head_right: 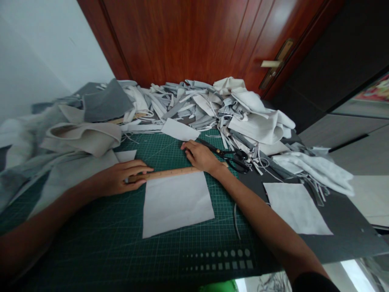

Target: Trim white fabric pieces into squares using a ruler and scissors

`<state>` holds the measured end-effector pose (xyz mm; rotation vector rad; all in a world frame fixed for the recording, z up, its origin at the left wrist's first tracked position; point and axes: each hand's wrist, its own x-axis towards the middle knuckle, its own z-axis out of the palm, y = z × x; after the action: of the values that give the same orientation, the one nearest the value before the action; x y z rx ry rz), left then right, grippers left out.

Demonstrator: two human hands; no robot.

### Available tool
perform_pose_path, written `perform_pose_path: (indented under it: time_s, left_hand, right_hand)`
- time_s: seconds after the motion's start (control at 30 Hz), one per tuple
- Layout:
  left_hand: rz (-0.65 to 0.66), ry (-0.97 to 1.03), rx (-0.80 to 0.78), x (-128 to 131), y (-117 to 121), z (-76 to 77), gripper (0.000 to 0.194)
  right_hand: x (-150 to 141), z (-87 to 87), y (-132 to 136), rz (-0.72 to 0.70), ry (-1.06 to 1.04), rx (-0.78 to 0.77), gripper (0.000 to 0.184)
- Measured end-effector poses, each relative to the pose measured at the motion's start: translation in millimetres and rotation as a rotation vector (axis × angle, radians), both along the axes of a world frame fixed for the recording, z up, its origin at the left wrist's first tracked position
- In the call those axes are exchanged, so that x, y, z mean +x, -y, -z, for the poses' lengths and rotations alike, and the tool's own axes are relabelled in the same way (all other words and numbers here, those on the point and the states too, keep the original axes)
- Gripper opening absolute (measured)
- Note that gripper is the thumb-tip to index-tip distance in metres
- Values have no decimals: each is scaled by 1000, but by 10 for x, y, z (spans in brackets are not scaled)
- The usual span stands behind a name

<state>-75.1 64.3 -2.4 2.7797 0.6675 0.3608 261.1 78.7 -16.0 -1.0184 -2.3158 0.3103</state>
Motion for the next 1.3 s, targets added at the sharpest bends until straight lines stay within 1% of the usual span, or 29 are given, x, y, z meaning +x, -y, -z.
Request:
perform_pose_path:
  time_s: [0.13, 0.23, 0.4, 0.6, 0.73, 0.87, 0.93, 1.07, 1.2, 1.3]
  left_hand:
    - [14, 9, -40, 40, 30, -56, 32]
    - [30, 25, -67, 52, 39, -81, 34]
    - [31, 62, -121, 65, 25, -51, 33]
    - [12, 98, -83, 113, 18, -13, 32]
    - [10, 61, -90, 101, 19, -5, 37]
    - [37, 49, -76, 77, 16, 21, 42]
    - [53, 47, -60, 77, 12, 27, 45]
    - [71, 54, -57, 89, 7, 13, 46]
    - [66, 66, -69, 98, 15, 5, 45]
    - [52, 67, -74, 109, 24, 3, 42]
  right_hand:
    - [-16, 12, 23, 11, 31, 20, 25]
    - [-28, 21, 39, 24, 22, 18, 27]
    - [-38, 26, 44, 17, -5, 13, 27]
    - [-51, 13, 56, 29, -15, 13, 26]
    - [-47, 13, 56, 25, -11, 9, 27]
    - [-35, 29, 48, 20, -32, 3, 26]
    - [-30, 39, 41, 42, -58, 4, 26]
    - [-36, 66, 20, 128, -74, 2, 28]
    - [-69, 88, 7, 150, -8, 11, 31]
    - [-87, 81, 13, 155, -2, 17, 29]
